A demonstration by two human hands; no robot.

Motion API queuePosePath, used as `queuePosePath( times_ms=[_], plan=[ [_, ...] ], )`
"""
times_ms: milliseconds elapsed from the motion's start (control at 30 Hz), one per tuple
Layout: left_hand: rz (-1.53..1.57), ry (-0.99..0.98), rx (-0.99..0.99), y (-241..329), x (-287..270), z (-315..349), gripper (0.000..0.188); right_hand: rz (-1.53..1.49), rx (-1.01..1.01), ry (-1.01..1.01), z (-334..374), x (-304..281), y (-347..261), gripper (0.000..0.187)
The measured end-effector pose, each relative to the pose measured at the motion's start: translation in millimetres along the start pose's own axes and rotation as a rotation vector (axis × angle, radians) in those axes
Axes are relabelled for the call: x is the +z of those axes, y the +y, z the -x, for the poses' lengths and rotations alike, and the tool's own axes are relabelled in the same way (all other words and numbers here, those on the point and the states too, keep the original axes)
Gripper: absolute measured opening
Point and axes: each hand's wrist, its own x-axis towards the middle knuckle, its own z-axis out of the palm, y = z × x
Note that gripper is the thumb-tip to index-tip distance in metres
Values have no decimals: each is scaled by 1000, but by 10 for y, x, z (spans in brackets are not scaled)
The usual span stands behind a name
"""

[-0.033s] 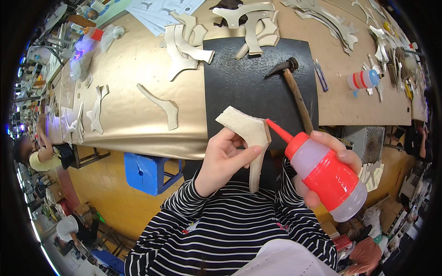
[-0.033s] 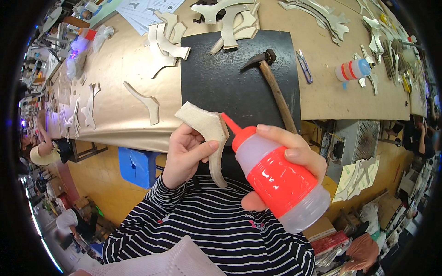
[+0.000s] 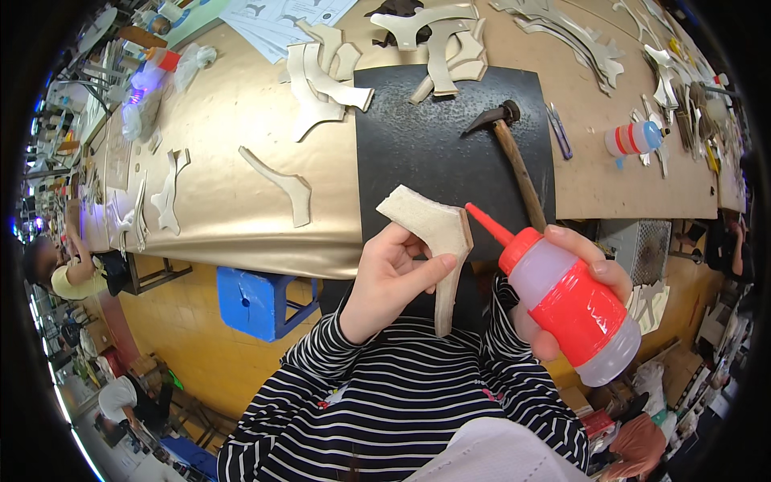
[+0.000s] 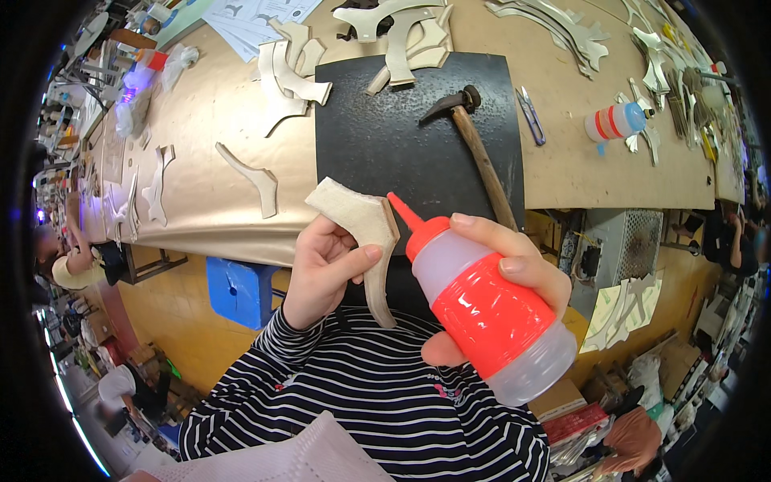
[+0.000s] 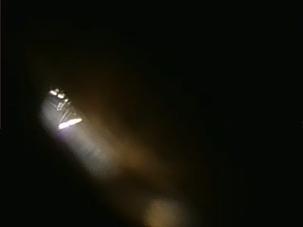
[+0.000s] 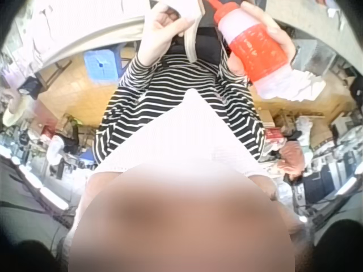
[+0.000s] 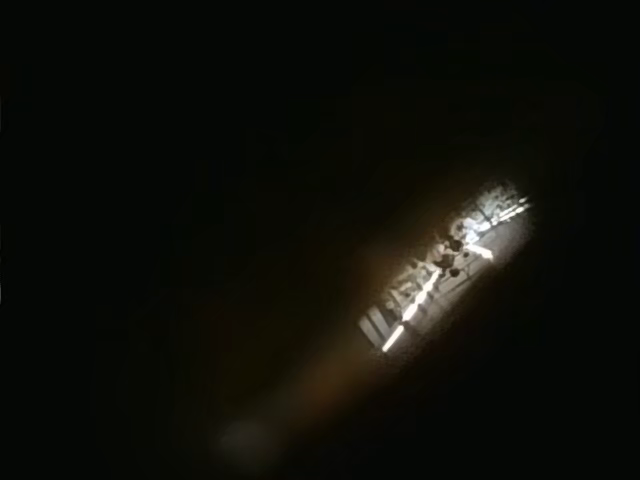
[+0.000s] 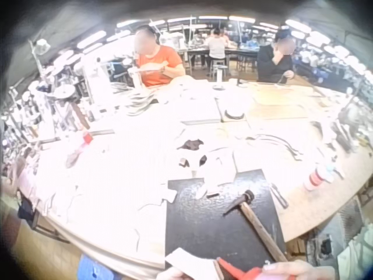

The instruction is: The person applies glue from a red bottle to the edges of white plastic parts and joins them together on a black work surface. The person handles several parts one at a time, aligns edges, and presses them to bond.

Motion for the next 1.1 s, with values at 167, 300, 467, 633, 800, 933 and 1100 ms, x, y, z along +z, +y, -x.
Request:
queuePosePath(
  times_ms=[167,300,467,633,800,933,1100],
  plan=[
    [-11,-39,37,-14,-40,-54,47,-98,-24,-6,23,-4,66,76],
    [-29,-36,25,-27,-49,-66,47,-83,-24,-2,31,4,122,78],
    [-29,-39,9,-25,-58,-59,47,-112,-45,-48,33,-63,126,80],
    [-29,-72,19,-29,-71,-65,41,-109,16,-6,74,-84,136,83],
    [29,-61,-31,-16,-55,-64,47,-147,47,48,121,-76,151,85],
    [147,-87,-99,10,-55,-60,44,-116,92,167,149,-7,145,85],
    [298,-121,-204,39,-129,-115,45,-283,-37,425,154,106,209,84]
  ],
)
